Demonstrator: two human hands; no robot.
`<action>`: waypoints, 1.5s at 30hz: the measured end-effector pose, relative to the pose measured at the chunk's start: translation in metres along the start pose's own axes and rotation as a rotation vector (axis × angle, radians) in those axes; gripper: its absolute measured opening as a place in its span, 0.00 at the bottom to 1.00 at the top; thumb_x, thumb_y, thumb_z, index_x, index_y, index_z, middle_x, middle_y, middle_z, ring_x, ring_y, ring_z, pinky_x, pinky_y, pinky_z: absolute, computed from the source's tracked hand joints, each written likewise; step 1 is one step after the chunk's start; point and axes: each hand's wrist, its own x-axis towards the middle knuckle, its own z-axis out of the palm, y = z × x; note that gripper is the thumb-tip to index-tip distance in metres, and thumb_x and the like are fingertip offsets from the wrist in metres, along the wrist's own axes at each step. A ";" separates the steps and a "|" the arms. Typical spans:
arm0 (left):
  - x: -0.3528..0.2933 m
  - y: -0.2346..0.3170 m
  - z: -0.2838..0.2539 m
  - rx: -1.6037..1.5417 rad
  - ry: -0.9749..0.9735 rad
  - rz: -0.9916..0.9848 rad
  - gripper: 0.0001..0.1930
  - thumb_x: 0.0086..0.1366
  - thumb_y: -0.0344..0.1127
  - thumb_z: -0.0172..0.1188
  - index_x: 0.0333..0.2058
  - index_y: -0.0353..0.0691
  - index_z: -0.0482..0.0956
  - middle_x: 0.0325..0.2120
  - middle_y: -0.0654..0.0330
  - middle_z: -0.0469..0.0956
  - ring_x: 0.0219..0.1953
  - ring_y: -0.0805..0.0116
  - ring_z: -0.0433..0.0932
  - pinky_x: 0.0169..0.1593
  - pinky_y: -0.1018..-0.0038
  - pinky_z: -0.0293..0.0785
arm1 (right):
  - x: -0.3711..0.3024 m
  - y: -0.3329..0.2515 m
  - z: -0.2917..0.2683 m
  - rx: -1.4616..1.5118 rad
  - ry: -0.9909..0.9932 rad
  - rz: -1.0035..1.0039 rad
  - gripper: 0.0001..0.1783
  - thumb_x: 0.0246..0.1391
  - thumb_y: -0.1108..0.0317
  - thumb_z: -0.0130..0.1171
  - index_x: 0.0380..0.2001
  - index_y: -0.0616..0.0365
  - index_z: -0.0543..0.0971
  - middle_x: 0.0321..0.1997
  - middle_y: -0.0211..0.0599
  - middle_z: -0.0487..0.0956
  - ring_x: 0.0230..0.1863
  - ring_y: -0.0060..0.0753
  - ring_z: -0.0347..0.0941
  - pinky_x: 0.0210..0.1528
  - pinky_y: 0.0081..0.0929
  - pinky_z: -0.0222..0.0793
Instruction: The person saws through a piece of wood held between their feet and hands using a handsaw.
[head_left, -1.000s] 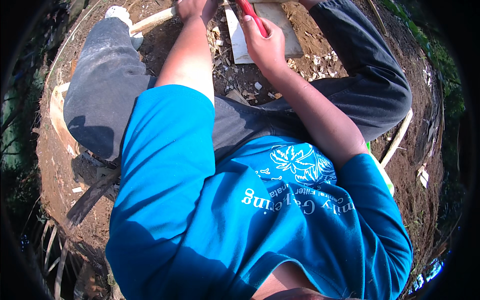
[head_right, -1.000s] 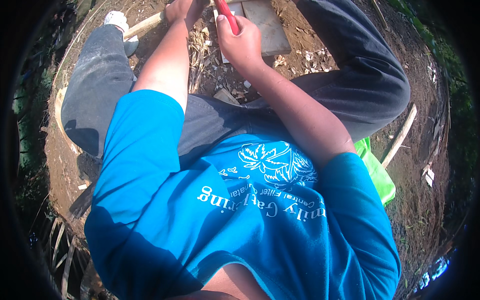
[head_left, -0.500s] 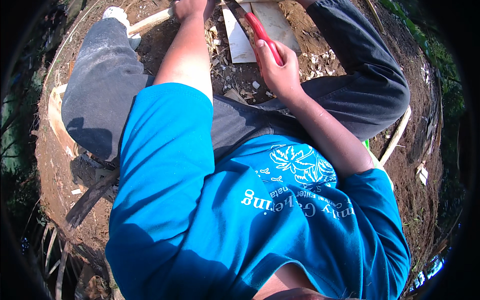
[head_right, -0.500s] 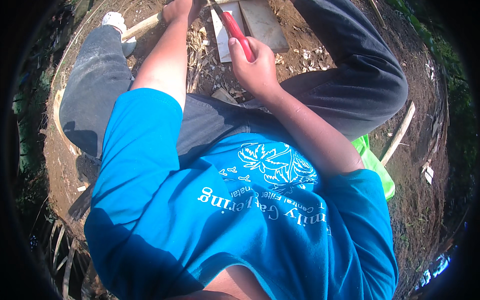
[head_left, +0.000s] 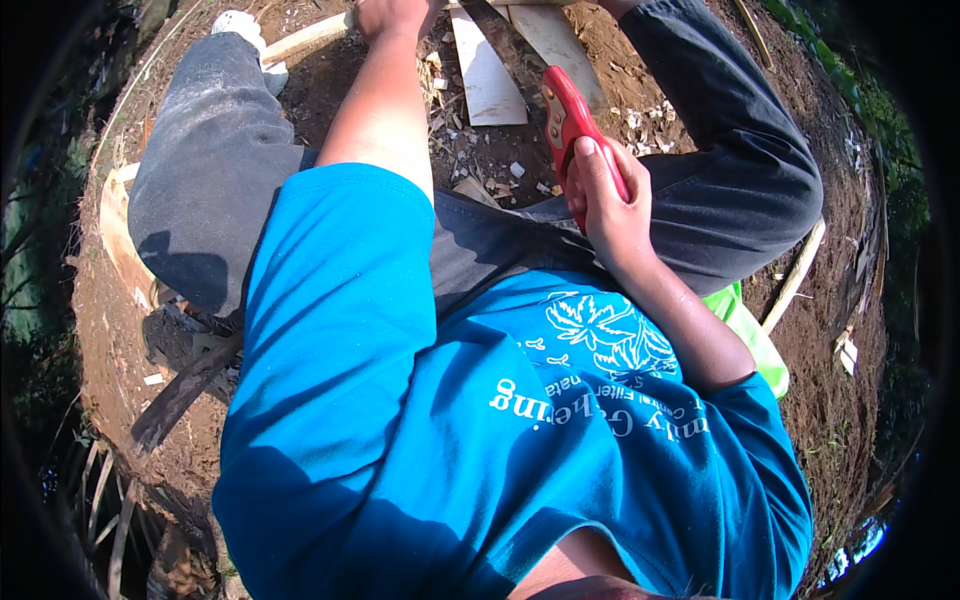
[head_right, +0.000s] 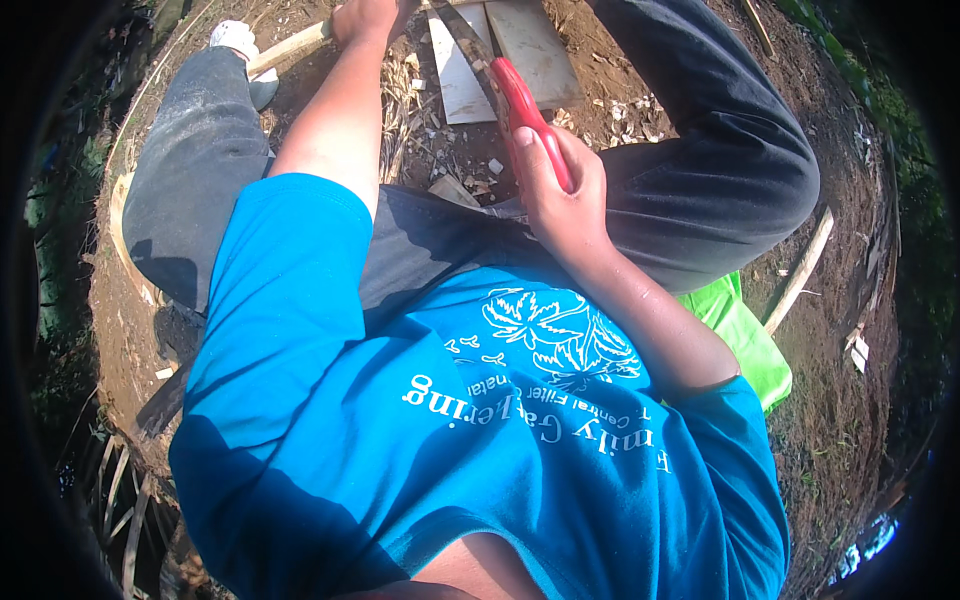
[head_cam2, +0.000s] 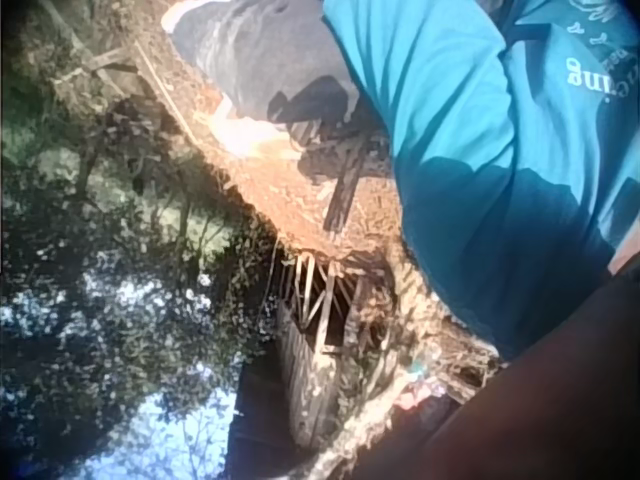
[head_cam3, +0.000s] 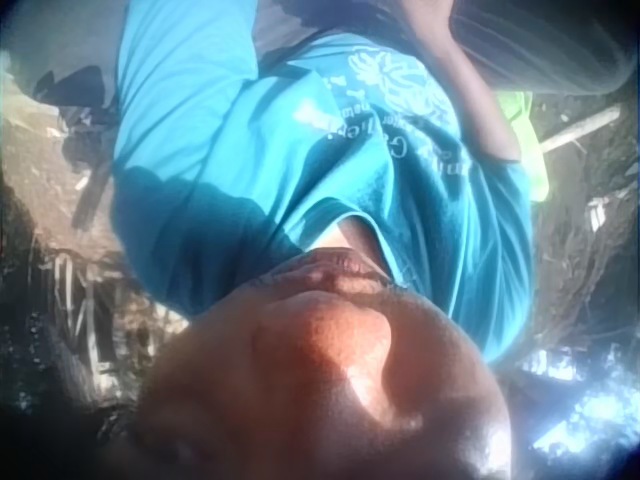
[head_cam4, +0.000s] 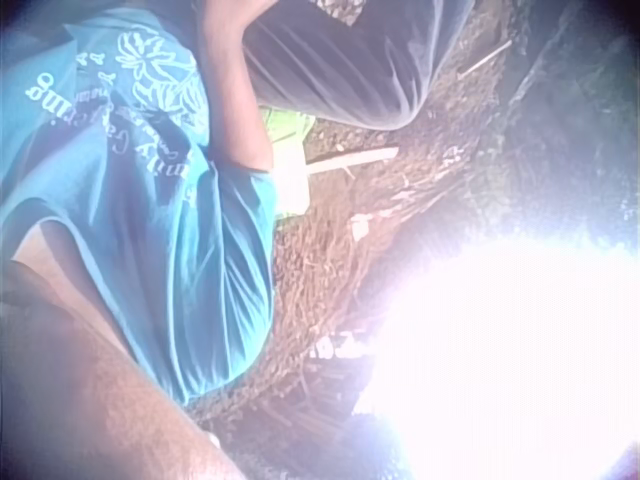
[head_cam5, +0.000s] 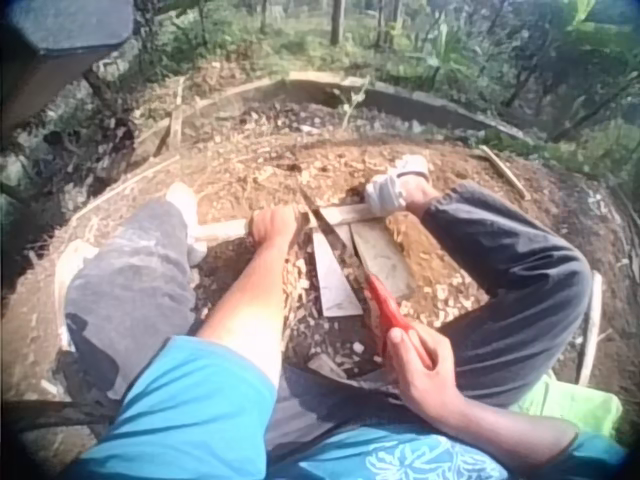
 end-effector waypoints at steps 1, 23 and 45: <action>0.000 -0.002 0.003 -0.001 0.012 0.011 0.20 0.65 0.48 0.50 0.35 0.46 0.90 0.35 0.49 0.87 0.42 0.48 0.86 0.49 0.54 0.79 | -0.002 -0.002 -0.001 0.026 -0.009 -0.001 0.20 0.70 0.54 0.57 0.30 0.59 0.79 0.20 0.23 0.72 0.20 0.14 0.66 0.23 0.20 0.59; -0.004 0.005 -0.011 0.042 -0.012 0.036 0.22 0.66 0.53 0.49 0.37 0.49 0.91 0.37 0.51 0.87 0.44 0.52 0.86 0.49 0.55 0.79 | -0.029 -0.025 -0.023 0.091 -0.036 0.009 0.20 0.72 0.53 0.56 0.30 0.57 0.76 0.20 0.22 0.71 0.19 0.12 0.64 0.22 0.17 0.57; 0.003 -0.006 0.011 0.012 0.100 0.051 0.25 0.68 0.53 0.47 0.31 0.44 0.90 0.32 0.49 0.87 0.38 0.49 0.86 0.48 0.53 0.78 | -0.029 -0.033 -0.015 0.086 0.003 0.043 0.23 0.73 0.55 0.54 0.24 0.55 0.68 0.19 0.24 0.67 0.18 0.15 0.59 0.22 0.18 0.58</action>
